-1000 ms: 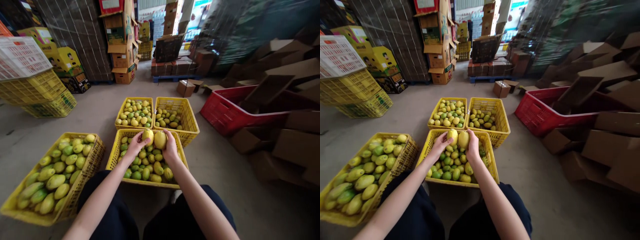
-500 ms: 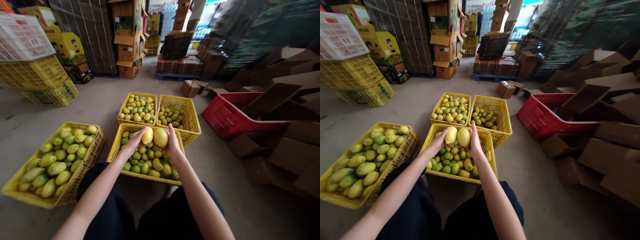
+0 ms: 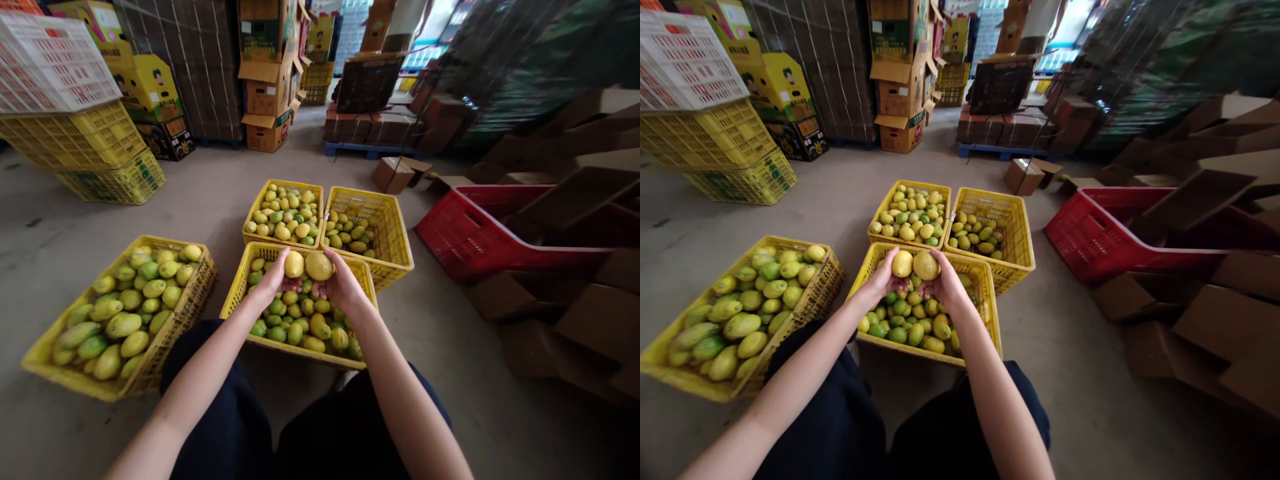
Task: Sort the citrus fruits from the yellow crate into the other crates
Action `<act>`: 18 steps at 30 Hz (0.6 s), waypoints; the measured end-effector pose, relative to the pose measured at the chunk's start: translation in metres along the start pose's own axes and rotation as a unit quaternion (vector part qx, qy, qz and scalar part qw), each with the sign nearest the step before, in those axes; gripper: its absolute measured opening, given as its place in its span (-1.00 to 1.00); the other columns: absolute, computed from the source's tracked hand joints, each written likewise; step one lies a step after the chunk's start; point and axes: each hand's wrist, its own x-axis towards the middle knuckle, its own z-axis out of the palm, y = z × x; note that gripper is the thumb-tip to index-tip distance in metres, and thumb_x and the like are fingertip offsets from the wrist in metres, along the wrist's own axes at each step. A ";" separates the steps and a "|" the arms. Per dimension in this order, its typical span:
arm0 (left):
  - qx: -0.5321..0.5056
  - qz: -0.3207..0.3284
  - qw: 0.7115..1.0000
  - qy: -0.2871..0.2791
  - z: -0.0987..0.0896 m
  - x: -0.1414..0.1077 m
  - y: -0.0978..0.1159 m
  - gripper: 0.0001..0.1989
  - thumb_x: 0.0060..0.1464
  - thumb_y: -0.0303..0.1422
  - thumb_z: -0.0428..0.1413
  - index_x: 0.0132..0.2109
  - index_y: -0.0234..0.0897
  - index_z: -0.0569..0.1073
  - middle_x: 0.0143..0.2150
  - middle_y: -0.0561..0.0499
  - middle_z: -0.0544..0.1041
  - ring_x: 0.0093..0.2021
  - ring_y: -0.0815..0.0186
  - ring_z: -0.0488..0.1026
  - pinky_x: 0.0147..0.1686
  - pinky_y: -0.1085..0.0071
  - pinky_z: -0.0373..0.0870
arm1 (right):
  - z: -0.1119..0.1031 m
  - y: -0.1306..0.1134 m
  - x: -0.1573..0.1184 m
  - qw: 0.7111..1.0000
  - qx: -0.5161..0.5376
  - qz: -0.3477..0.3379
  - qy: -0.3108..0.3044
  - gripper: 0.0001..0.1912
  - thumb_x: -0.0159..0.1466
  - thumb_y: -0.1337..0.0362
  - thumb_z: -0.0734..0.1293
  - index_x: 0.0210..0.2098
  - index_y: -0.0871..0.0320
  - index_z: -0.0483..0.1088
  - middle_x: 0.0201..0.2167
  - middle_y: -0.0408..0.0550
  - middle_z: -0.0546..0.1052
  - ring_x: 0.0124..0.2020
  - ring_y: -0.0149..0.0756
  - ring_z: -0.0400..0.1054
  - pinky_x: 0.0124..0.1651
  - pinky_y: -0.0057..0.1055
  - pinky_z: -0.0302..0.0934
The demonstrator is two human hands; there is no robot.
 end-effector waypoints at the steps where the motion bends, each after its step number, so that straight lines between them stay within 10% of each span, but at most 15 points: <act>1: -0.001 0.001 1.000 0.001 0.000 0.000 0.000 -0.34 0.13 0.17 -0.13 -0.36 -0.34 0.53 -0.69 -0.04 0.40 -0.71 0.37 0.33 -0.68 0.47 0.21 | 0.000 0.000 0.000 1.000 -0.001 0.003 0.000 -0.57 0.32 0.00 0.07 -0.41 0.15 0.35 -0.74 -0.13 0.38 -0.80 -0.38 0.25 -0.82 -0.53 0.01; 10: 0.001 0.031 0.999 0.010 -0.001 0.002 -0.004 -0.35 0.09 0.18 -0.06 -0.20 -0.38 0.52 -0.54 -0.09 0.49 -0.58 0.29 0.44 -0.58 0.39 0.37 | 0.001 -0.001 0.000 1.000 -0.007 -0.013 -0.009 -0.63 0.30 0.03 0.14 -0.36 0.18 0.37 -0.66 -0.10 0.44 -0.73 -0.38 0.30 -0.72 -0.51 0.16; 15: 0.029 0.330 0.940 0.082 -0.001 -0.003 -0.001 -0.42 -0.13 0.00 0.28 -0.03 -0.22 0.35 -0.14 -0.06 0.53 -0.20 0.23 0.53 -0.30 0.36 0.53 | -0.007 0.006 0.007 0.970 -0.085 -0.211 0.087 -0.48 0.00 0.12 0.48 -0.10 0.10 0.28 -0.22 -0.03 0.52 -0.39 -0.26 0.45 -0.40 -0.34 0.41; 18: 0.127 0.465 0.866 0.129 -0.007 -0.005 0.005 -0.42 -0.19 -0.12 0.35 -0.04 -0.20 0.34 -0.03 -0.07 0.47 -0.08 0.23 0.49 -0.17 0.36 0.51 | -0.013 0.010 0.013 0.862 -0.237 -0.407 0.187 -0.32 -0.10 0.20 0.53 -0.02 0.02 0.24 -0.01 -0.03 0.42 -0.12 -0.14 0.40 -0.17 -0.21 0.41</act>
